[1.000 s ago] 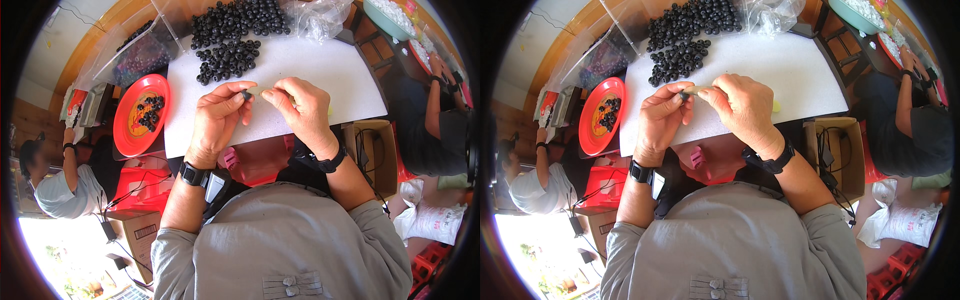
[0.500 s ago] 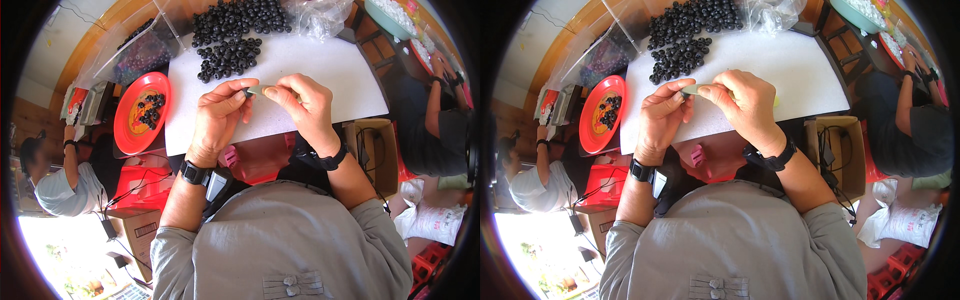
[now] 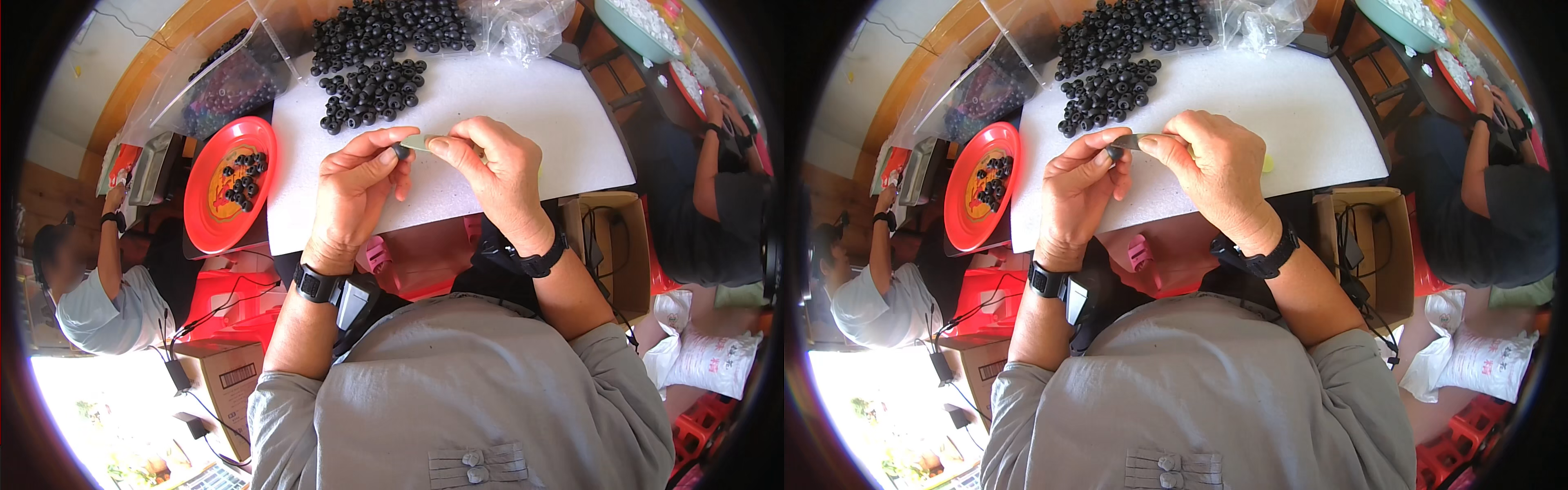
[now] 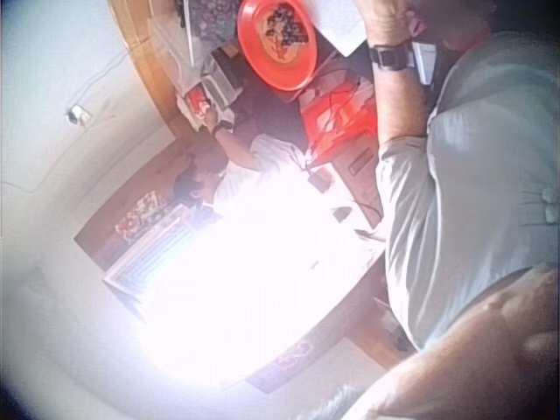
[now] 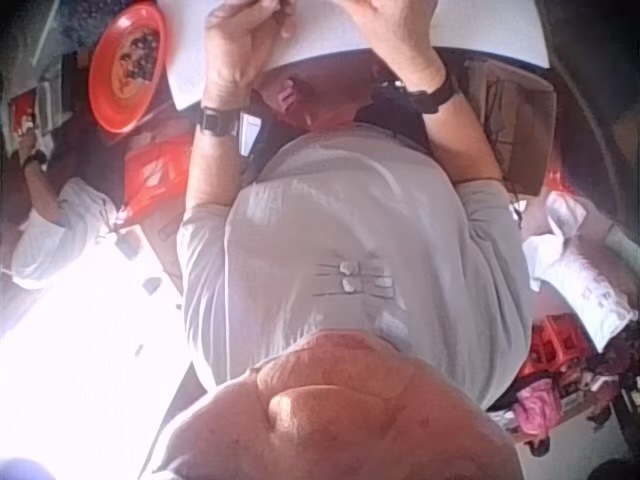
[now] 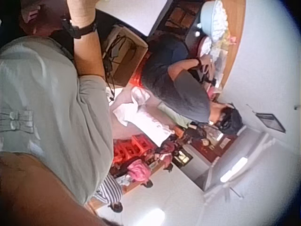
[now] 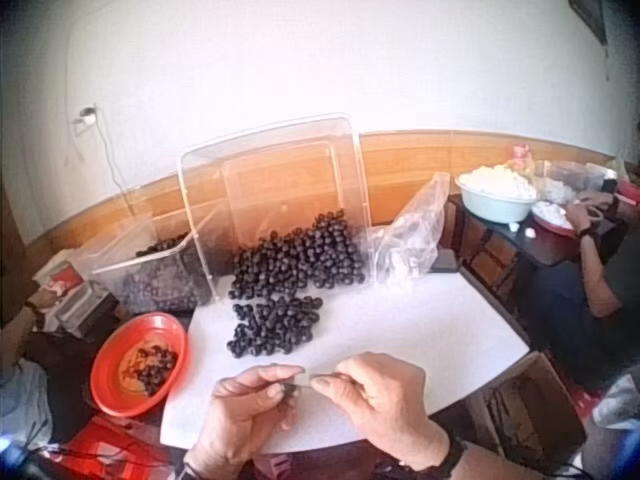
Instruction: Processing and sorting small black component materials using a small blade or scraper.
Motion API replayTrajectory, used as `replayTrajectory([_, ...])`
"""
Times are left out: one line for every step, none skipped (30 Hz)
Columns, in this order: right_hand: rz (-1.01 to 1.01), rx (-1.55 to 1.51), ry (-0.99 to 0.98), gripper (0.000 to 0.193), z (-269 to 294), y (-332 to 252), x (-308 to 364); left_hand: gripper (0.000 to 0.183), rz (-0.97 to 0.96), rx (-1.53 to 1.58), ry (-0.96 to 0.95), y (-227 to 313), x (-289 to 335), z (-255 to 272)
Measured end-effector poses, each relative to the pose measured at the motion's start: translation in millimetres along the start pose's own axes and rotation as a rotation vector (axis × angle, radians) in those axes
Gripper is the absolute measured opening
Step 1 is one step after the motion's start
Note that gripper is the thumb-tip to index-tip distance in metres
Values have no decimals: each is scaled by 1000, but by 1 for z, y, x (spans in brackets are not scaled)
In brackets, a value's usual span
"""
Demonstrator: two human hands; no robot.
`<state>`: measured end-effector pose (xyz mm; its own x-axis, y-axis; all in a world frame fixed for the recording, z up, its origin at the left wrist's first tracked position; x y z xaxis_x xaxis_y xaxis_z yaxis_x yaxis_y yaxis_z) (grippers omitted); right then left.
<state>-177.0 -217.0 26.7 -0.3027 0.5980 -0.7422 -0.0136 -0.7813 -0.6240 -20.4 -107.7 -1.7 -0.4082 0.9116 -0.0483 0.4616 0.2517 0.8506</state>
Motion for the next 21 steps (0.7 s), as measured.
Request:
replayTrajectory([7, 5, -3, 25, 0, 0, 0, 28, 3, 6, 3, 0, 0, 0])
replayTrajectory([6, 6, -2, 25, 0, 0, 0, 28, 4, 6, 2, 0, 0, 0])
replayTrajectory([12, 11, -8, 25, 0, 0, 0, 28, -1, 1, 8, 0, 0, 0])
replayTrajectory([17, 15, -13, 26, 0, 0, 0, 28, -6, -3, 14, 0, 0, 0])
replayTrajectory([17, 15, -13, 26, 0, 1, 0, 28, -6, -4, 14, 0, 0, 0])
replayTrajectory([19, 12, -9, 26, 0, 1, 0, 28, -8, -8, 16, 0, 0, -1])
replayTrajectory([21, 10, -5, 26, 0, 1, 1, 28, -10, -12, 18, 0, 0, -1])
replayTrajectory([21, 10, -5, 26, 0, 1, 1, 28, -10, -12, 17, 0, 1, -1])
replayTrajectory([23, 14, 2, 27, 0, 1, 1, 28, -9, -14, 17, 0, 1, -1])
replayTrajectory([24, 18, 9, 27, 0, 1, 1, 28, -7, -16, 16, 0, 1, -1])
replayTrajectory([24, 18, 9, 27, 0, 1, 1, 28, -7, -16, 15, 0, 1, -1])
replayTrajectory([31, 23, 3, 27, 0, 0, 1, 28, -5, -15, 19, -1, 1, 0])
replayTrajectory([39, 28, -2, 27, 0, 0, 1, 27, -4, -14, 24, -1, 1, 0])
replayTrajectory([39, 28, -2, 27, 1, 1, 1, 27, -3, -14, 24, -1, 1, 1])
replayTrajectory([49, 23, -21, 27, 0, 1, 1, 27, -6, -9, 14, -2, 0, 2])
replayTrajectory([60, 18, -39, 27, 0, 1, 1, 26, -8, -4, 4, -2, 0, 2])
replayTrajectory([60, 18, -39, 27, 1, 0, 1, 26, -7, -4, 3, -2, 0, 0])
replayTrajectory([98, 26, -71, 27, 0, -2, 2, 26, -11, -13, 34, -1, 0, 0])
replayTrajectory([136, 33, -103, 28, -1, -5, 2, 26, -15, -22, 65, 0, 0, 0])
replayTrajectory([137, 32, -103, 28, -1, -5, 3, 26, -16, -22, 66, 0, 1, 0])
replayTrajectory([135, -6, -58, 27, 0, -4, 4, 26, -11, -28, 66, -1, 0, 0])
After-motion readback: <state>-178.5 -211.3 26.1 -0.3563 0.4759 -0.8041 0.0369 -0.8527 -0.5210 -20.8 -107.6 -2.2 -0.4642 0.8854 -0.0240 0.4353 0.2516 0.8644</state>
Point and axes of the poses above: each hand's wrist, its own x-axis away from the middle knuckle, its own z-axis out of the back of the hand, y = z × x, the point moved 5 cm from there along -x, towards the middle knuckle, and after that the axes turned 7 degrees about y, right-handed, at the moved point
